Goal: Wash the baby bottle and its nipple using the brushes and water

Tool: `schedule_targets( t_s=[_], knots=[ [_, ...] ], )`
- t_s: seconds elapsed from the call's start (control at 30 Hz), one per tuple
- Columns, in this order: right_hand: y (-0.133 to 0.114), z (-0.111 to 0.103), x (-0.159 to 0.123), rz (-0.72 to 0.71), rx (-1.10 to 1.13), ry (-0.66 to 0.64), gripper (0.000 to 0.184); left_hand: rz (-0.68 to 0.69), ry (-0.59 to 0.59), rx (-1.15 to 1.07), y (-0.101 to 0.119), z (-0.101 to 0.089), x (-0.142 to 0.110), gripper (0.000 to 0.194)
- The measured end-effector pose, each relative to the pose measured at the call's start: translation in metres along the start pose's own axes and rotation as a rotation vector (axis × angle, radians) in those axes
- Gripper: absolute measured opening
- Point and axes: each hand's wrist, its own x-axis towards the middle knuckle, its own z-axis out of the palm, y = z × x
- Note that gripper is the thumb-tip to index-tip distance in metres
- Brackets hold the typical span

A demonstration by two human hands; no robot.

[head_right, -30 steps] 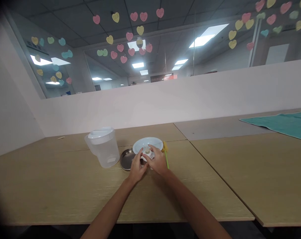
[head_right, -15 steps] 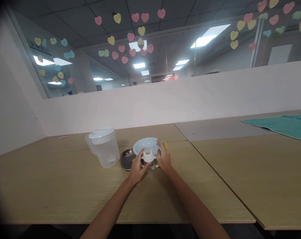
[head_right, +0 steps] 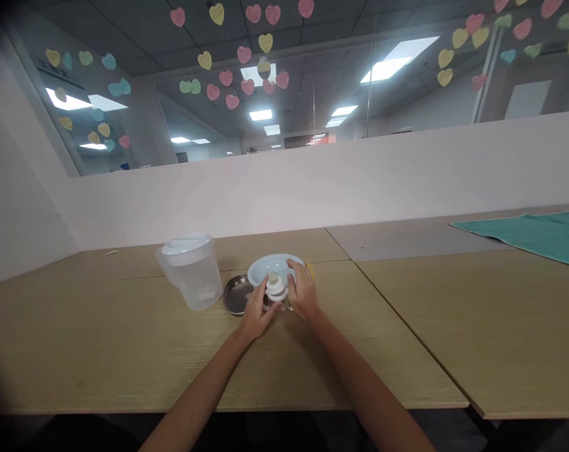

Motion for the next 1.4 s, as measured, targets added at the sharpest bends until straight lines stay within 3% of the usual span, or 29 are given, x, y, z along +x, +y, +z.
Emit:
schedule_targets(
  t_s=[0.13, 0.2, 0.4, 0.63, 0.83, 1.1, 1.27, 1.4],
  knots=[
    [-0.010, 0.003, -0.001, -0.065, -0.008, -0.183, 0.047, 0.001, -0.006, -0.001, -0.003, 0.000, -0.001, 0.066],
    [-0.016, 0.006, 0.000, -0.102, -0.039, -0.209, 0.045, 0.007, -0.018, 0.002, -0.004, 0.001, -0.001, 0.065],
    [-0.024, 0.001, 0.010, -0.022, 0.078, -0.060, 0.030, -0.023, -0.021, 0.014, -0.004, 0.001, -0.002, 0.068],
    [-0.019, -0.005, 0.025, 0.364, 0.570, 0.143, 0.037, -0.026, -0.020, 0.022, -0.002, 0.001, -0.004, 0.069],
    [-0.019, -0.018, 0.038, 0.572, 0.873, 0.321, 0.040, -0.040, -0.022, 0.023, -0.001, 0.001, -0.004, 0.069],
    [-0.014, -0.019, 0.060, 0.609, 0.913, 0.531, 0.043, -0.032, -0.005, 0.018, -0.001, 0.002, -0.006, 0.069],
    [-0.005, 0.002, 0.092, 0.536, 0.936, 0.594, 0.043, -0.047, -0.012, 0.022, -0.001, 0.002, -0.007, 0.069],
    [0.014, 0.026, 0.104, 0.510, 0.774, 0.592, 0.045, -0.067, -0.024, 0.020, 0.001, 0.001, -0.007, 0.068]
  ],
)
